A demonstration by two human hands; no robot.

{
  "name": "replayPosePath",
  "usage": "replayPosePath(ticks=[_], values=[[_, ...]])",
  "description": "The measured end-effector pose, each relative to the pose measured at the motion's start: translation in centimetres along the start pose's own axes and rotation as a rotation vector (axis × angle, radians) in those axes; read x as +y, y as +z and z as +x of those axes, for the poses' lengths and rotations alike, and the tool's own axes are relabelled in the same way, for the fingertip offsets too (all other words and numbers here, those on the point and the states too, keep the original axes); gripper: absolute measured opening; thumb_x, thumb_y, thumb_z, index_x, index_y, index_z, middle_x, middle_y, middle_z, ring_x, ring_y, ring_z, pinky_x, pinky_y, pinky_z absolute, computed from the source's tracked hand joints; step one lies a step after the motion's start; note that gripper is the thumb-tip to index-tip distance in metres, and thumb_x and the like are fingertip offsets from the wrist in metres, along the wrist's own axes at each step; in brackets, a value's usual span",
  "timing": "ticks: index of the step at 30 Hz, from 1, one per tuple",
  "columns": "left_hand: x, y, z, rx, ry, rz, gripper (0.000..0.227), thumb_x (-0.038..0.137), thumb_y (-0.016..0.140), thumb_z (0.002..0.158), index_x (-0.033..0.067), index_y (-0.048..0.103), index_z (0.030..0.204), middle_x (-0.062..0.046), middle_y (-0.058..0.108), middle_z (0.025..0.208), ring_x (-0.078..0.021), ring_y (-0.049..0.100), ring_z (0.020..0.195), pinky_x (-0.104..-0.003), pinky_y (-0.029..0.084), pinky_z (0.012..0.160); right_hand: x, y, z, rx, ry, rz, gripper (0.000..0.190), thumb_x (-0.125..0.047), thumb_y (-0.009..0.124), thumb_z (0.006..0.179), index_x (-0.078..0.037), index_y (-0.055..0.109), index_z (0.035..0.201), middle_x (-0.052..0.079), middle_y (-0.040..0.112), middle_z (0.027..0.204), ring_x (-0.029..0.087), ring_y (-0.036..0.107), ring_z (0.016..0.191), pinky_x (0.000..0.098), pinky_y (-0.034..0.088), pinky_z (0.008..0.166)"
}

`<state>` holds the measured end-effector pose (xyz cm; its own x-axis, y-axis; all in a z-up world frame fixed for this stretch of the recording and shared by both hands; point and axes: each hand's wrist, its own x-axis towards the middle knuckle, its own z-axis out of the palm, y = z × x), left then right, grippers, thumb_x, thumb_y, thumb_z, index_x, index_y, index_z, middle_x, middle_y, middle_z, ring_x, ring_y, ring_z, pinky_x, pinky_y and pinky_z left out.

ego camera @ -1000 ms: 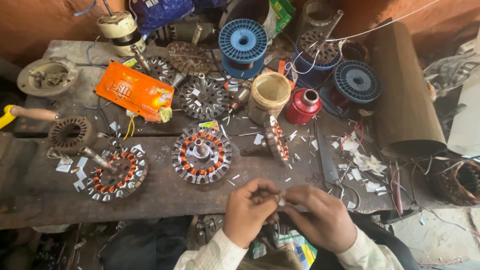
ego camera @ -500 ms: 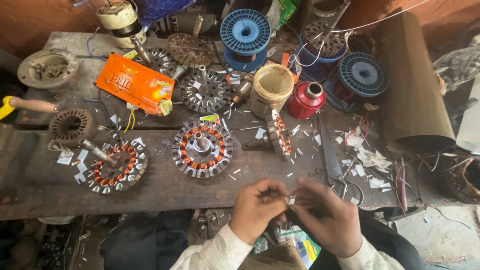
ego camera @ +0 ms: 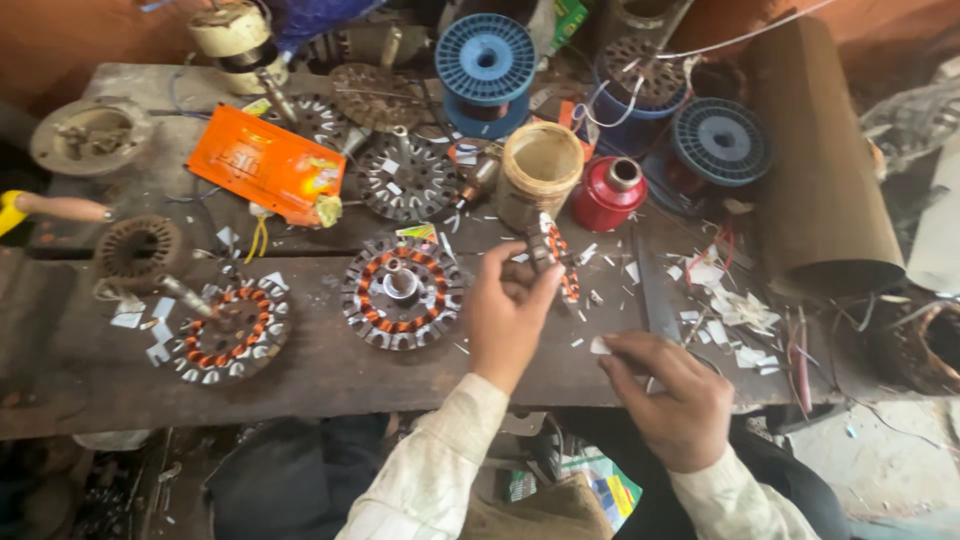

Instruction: The person sits at a cluttered workbench and repeatedly cuts small white insulating strips with scissors, then inserts them into slots on a circular motor stator. They handle multiple stators and use shears to trim the material before placement.

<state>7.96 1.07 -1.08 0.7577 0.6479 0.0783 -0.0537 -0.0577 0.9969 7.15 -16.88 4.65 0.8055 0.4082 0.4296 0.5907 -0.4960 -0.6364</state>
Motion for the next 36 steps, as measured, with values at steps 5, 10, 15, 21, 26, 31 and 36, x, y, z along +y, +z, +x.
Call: replayPosePath(ticks=[5, 10, 15, 21, 26, 31, 36], values=[[-1.5, -0.3, -2.9, -0.001, 0.094, -0.029, 0.038, 0.013, 0.082, 0.086, 0.0036, 0.063, 0.117, 0.000, 0.070, 0.091, -0.0066, 0.064, 0.072, -0.022, 0.053, 0.063, 0.3, 0.5, 0.7, 0.018, 0.006, -0.031, 0.021, -0.005, 0.082, 0.080, -0.008, 0.077, 0.101, 0.008, 0.079, 0.099, 0.015, 0.074, 0.072, 0.0258, 0.055, 0.061], [-3.0, -1.4, -6.4, -0.024, -0.116, -0.204, 0.032, 0.004, 0.080, 0.085, 0.0036, 0.065, 0.113, 0.000, 0.069, 0.092, -0.0039, 0.061, 0.074, -0.020, 0.053, 0.062, 0.6, 1.1, 0.9, 0.038, 0.011, 0.042, 0.021, -0.004, 0.080, 0.084, -0.007, 0.075, 0.103, 0.007, 0.077, 0.102, 0.016, 0.076, 0.082, 0.0271, 0.058, 0.071], [-3.6, -1.8, -7.0, 0.009, -0.126, -0.199, 0.026, 0.000, 0.081, 0.082, 0.0019, 0.068, 0.104, 0.000, 0.072, 0.084, -0.0044, 0.061, 0.069, -0.020, 0.050, 0.059, 0.3, 2.4, 0.6, 0.021, 0.001, 0.084, 0.019, -0.004, 0.080, 0.083, -0.007, 0.076, 0.102, 0.007, 0.078, 0.099, 0.018, 0.078, 0.085, 0.0282, 0.059, 0.075], [-2.4, -1.7, -8.7, 0.088, -0.167, -0.124, 0.030, 0.001, 0.083, 0.074, 0.0031, 0.066, 0.099, 0.000, 0.069, 0.079, -0.0041, 0.056, 0.064, -0.020, 0.048, 0.056, -0.3, 3.1, -0.6, 0.030, -0.069, 0.118, 0.020, -0.002, 0.079, 0.082, -0.007, 0.076, 0.101, 0.009, 0.077, 0.104, 0.020, 0.078, 0.093, 0.0296, 0.060, 0.080], [-1.0, -2.8, -10.3, 0.065, -0.218, -0.111, 0.033, 0.001, 0.085, 0.073, 0.0035, 0.065, 0.099, 0.001, 0.065, 0.075, -0.0037, 0.055, 0.061, -0.019, 0.047, 0.054, -1.2, 3.3, -0.8, -0.014, -0.063, 0.163, 0.021, -0.002, 0.080, 0.080, -0.006, 0.076, 0.101, 0.008, 0.077, 0.106, 0.020, 0.077, 0.093, 0.0297, 0.060, 0.080], [-1.4, -2.6, -10.6, 0.024, -0.218, -0.275, 0.033, 0.000, 0.083, 0.078, 0.0026, 0.062, 0.103, 0.001, 0.063, 0.079, -0.0020, 0.055, 0.064, -0.018, 0.047, 0.055, -1.6, 3.5, -0.7, -0.079, 0.045, 0.126, 0.021, -0.003, 0.080, 0.078, -0.007, 0.076, 0.099, 0.007, 0.077, 0.102, 0.018, 0.073, 0.076, 0.0285, 0.058, 0.070], [-1.7, -2.5, -10.5, 0.013, -0.245, -0.324, 0.033, -0.002, 0.082, 0.078, 0.0018, 0.062, 0.103, 0.000, 0.064, 0.082, -0.0015, 0.057, 0.064, -0.018, 0.048, 0.056, -1.3, 3.3, -0.1, -0.128, -0.073, 0.110, 0.020, -0.003, 0.079, 0.078, -0.007, 0.075, 0.097, 0.007, 0.074, 0.100, 0.019, 0.074, 0.089, 0.0303, 0.058, 0.078]])
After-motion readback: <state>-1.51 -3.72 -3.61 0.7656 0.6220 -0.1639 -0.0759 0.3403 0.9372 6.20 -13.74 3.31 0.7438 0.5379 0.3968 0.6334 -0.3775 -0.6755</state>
